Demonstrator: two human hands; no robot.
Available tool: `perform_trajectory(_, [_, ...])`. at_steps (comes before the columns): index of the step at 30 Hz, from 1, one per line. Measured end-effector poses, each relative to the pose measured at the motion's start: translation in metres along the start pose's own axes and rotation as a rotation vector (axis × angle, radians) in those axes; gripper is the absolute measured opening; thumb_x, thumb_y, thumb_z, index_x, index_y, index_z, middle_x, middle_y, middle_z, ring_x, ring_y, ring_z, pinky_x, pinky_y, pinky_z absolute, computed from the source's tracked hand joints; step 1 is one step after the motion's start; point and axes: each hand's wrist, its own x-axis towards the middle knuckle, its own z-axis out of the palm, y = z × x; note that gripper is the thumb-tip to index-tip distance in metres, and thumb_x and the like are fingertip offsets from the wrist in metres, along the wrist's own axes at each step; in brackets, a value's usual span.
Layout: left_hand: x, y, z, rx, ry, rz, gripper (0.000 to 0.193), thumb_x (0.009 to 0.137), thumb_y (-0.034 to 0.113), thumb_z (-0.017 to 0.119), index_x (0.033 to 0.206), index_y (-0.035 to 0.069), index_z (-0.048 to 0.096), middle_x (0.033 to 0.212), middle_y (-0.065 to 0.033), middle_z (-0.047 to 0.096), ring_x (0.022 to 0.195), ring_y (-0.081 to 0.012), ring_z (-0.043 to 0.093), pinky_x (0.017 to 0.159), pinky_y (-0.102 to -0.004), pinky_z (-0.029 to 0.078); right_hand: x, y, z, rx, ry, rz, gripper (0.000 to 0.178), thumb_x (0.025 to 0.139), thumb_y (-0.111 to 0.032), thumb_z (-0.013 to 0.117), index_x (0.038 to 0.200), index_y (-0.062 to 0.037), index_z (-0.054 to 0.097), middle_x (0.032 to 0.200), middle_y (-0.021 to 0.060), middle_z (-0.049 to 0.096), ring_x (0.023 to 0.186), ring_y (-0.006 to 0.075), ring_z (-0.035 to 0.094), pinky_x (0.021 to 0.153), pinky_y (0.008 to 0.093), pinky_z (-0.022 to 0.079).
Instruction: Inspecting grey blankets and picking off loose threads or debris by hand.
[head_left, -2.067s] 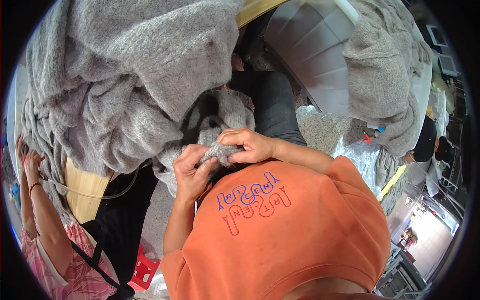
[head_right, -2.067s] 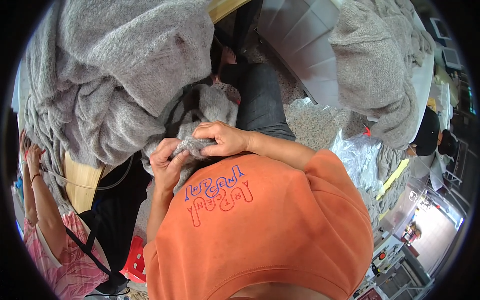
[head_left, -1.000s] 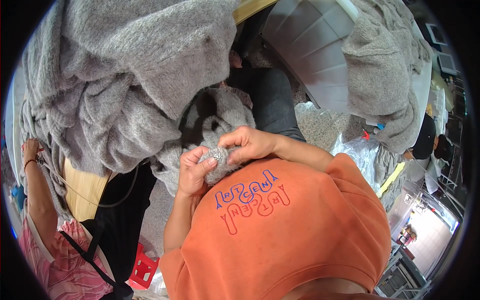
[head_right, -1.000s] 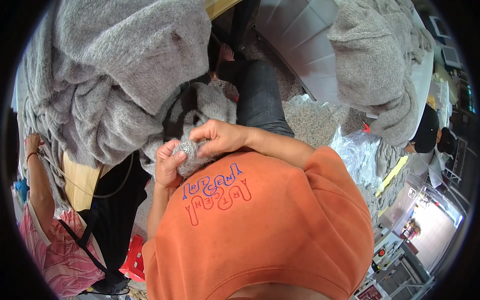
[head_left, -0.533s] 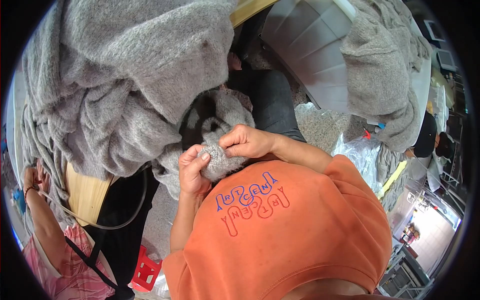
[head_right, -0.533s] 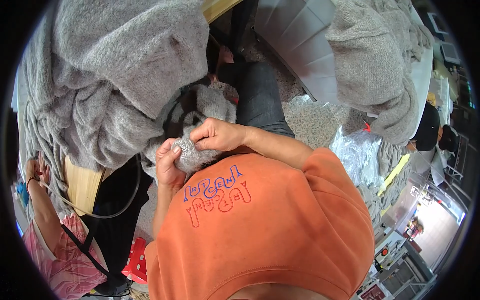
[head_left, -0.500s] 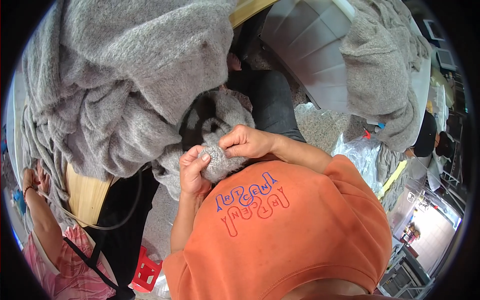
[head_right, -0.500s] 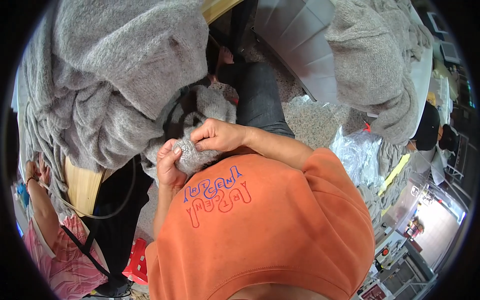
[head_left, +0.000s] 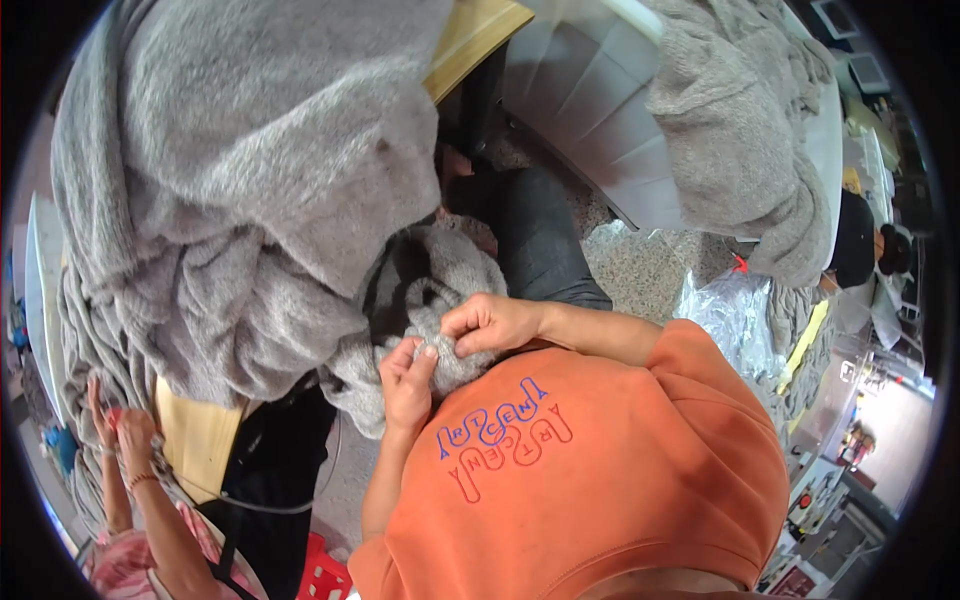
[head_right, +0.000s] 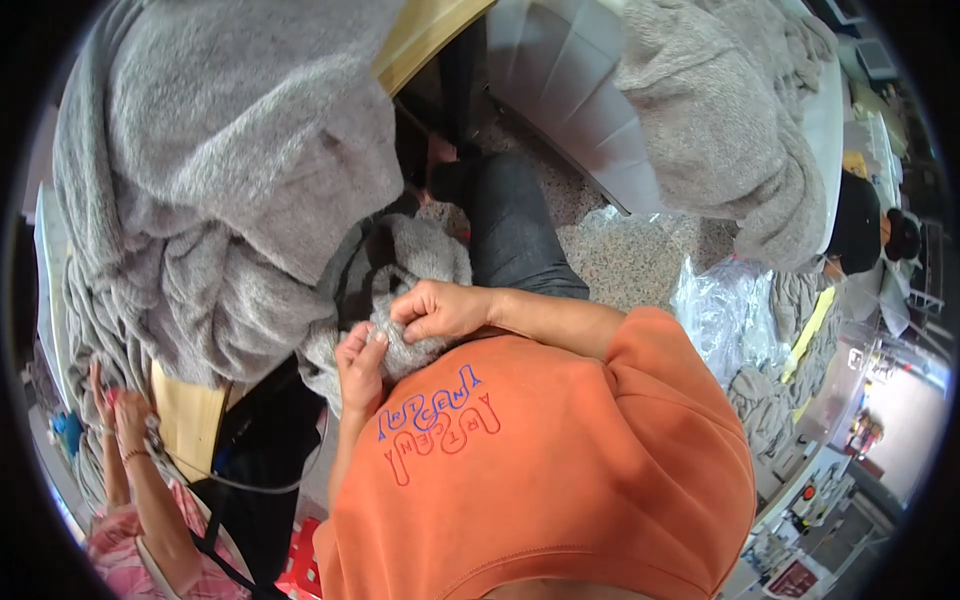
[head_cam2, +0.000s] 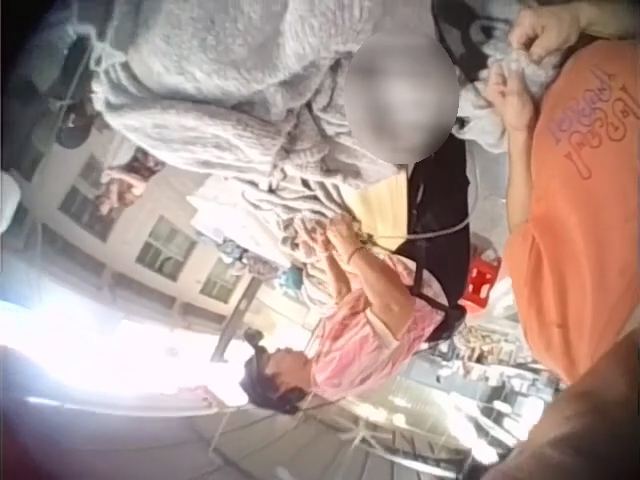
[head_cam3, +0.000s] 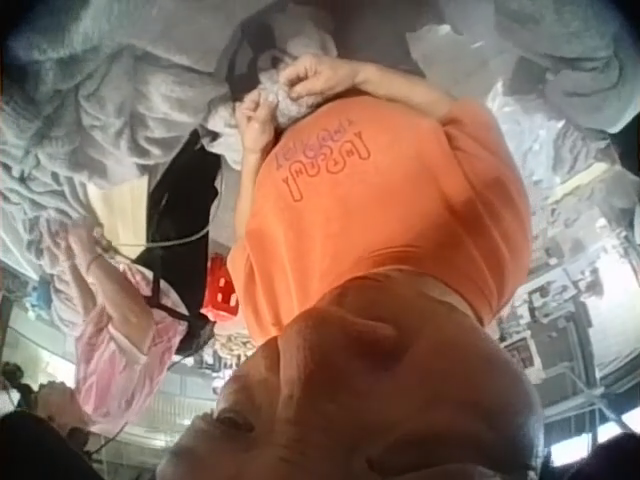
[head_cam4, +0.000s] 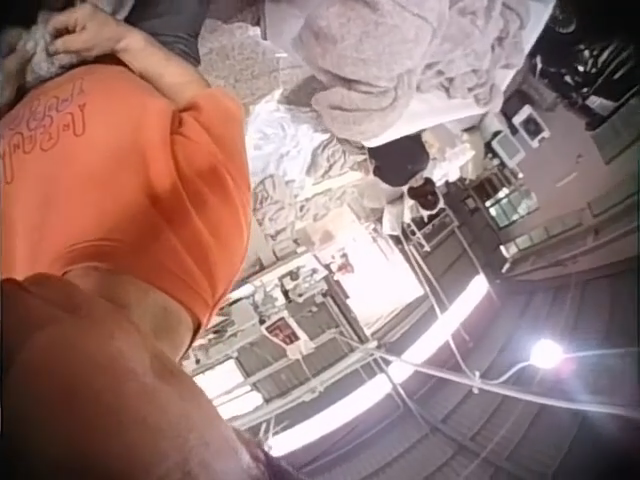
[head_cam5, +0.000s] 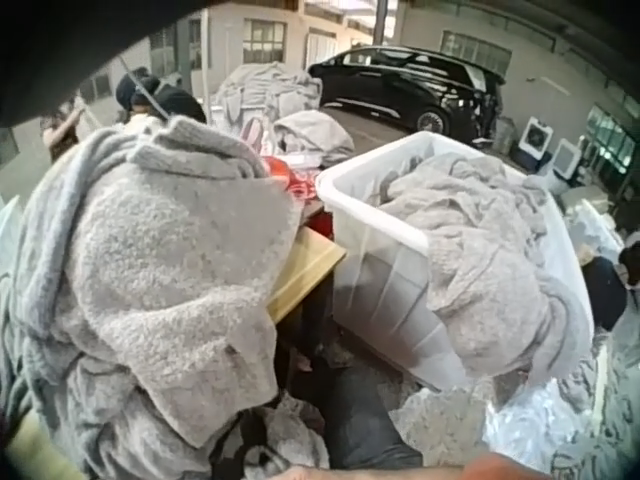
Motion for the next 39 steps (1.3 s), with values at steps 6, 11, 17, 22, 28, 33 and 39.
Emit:
perform_trajectory(6, [-0.013, 0.002, 0.013, 0.064, 0.064, 0.028, 0.007, 0.080, 0.006, 0.050, 0.076, 0.001, 0.054, 0.069, 0.0028, 0.053, 0.059, -0.0041, 0.042, 0.053, -0.0183, 0.033, -0.010, -0.004, 0.017, 0.034, 0.055, -0.040, 0.006, 0.071, 0.003, 0.054, 0.077, 0.0015, 0.054, 0.066, -0.0015, 0.050, 0.065, 0.0048, 0.044, 0.059, 0.0214, 0.037])
perform_trajectory(11, [-0.023, -0.006, 0.010, 0.115, -0.007, 0.063, 0.009, 0.080, 0.010, 0.051, 0.076, 0.003, 0.054, 0.071, 0.0005, 0.055, 0.063, -0.0057, 0.046, 0.061, -0.0200, 0.037, -0.025, -0.001, 0.026, -0.041, 0.035, -0.136, 0.005, 0.074, 0.002, 0.054, 0.079, 0.0014, 0.054, 0.069, -0.0002, 0.053, 0.066, 0.0045, 0.045, 0.061, 0.0212, 0.039])
perform_trajectory(17, [-0.031, -0.005, 0.028, 0.201, -0.091, 0.111, 0.011, 0.081, 0.011, 0.050, 0.077, 0.002, 0.055, 0.071, 0.0000, 0.055, 0.061, -0.0053, 0.045, 0.058, -0.0193, 0.036, -0.047, -0.003, 0.027, -0.096, 0.096, -0.227, 0.004, 0.074, 0.000, 0.054, 0.078, 0.0014, 0.053, 0.067, -0.0020, 0.049, 0.063, 0.0040, 0.042, 0.057, 0.0213, 0.036])
perform_trajectory(22, [-0.038, -0.005, 0.028, 0.176, -0.159, 0.086, 0.011, 0.081, 0.010, 0.050, 0.076, 0.001, 0.054, 0.070, 0.0002, 0.055, 0.061, -0.0049, 0.045, 0.057, -0.0189, 0.035, -0.054, -0.011, 0.036, -0.036, 0.030, -0.228, 0.005, 0.073, 0.000, 0.052, 0.077, 0.0014, 0.054, 0.065, -0.0024, 0.050, 0.061, 0.0037, 0.042, 0.055, 0.0208, 0.036])
perform_trajectory(28, [-0.040, -0.004, 0.029, 0.225, -0.157, 0.126, 0.009, 0.080, 0.008, 0.049, 0.080, 0.001, 0.054, 0.073, -0.0005, 0.056, 0.063, -0.0051, 0.046, 0.060, -0.0189, 0.036, -0.044, -0.001, 0.030, -0.091, 0.049, -0.196, 0.009, 0.072, 0.000, 0.050, 0.077, 0.0015, 0.057, 0.064, -0.0026, 0.051, 0.061, 0.0039, 0.043, 0.055, 0.0208, 0.036])
perform_trajectory(33, [-0.039, -0.006, 0.026, 0.218, -0.055, 0.101, 0.012, 0.081, 0.010, 0.049, 0.085, 0.000, 0.055, 0.077, -0.0014, 0.056, 0.067, -0.0060, 0.048, 0.062, -0.0200, 0.038, -0.043, -0.013, 0.037, 0.070, 0.001, -0.163, 0.010, 0.074, -0.004, 0.053, 0.067, 0.0014, 0.053, 0.059, -0.0020, 0.046, 0.058, 0.0046, 0.039, 0.052, 0.0231, 0.033])
perform_trajectory(39, [-0.024, -0.001, 0.033, 0.308, 0.022, 0.105, 0.012, 0.082, 0.011, 0.050, 0.080, 0.001, 0.054, 0.073, 0.0021, 0.052, 0.065, -0.0043, 0.043, 0.058, -0.0191, 0.034, -0.040, -0.001, 0.025, -0.076, 0.167, -0.130, 0.020, 0.075, -0.007, 0.056, 0.059, -0.0008, 0.046, 0.054, -0.0028, 0.039, 0.053, 0.0027, 0.034, 0.047, 0.0229, 0.029])
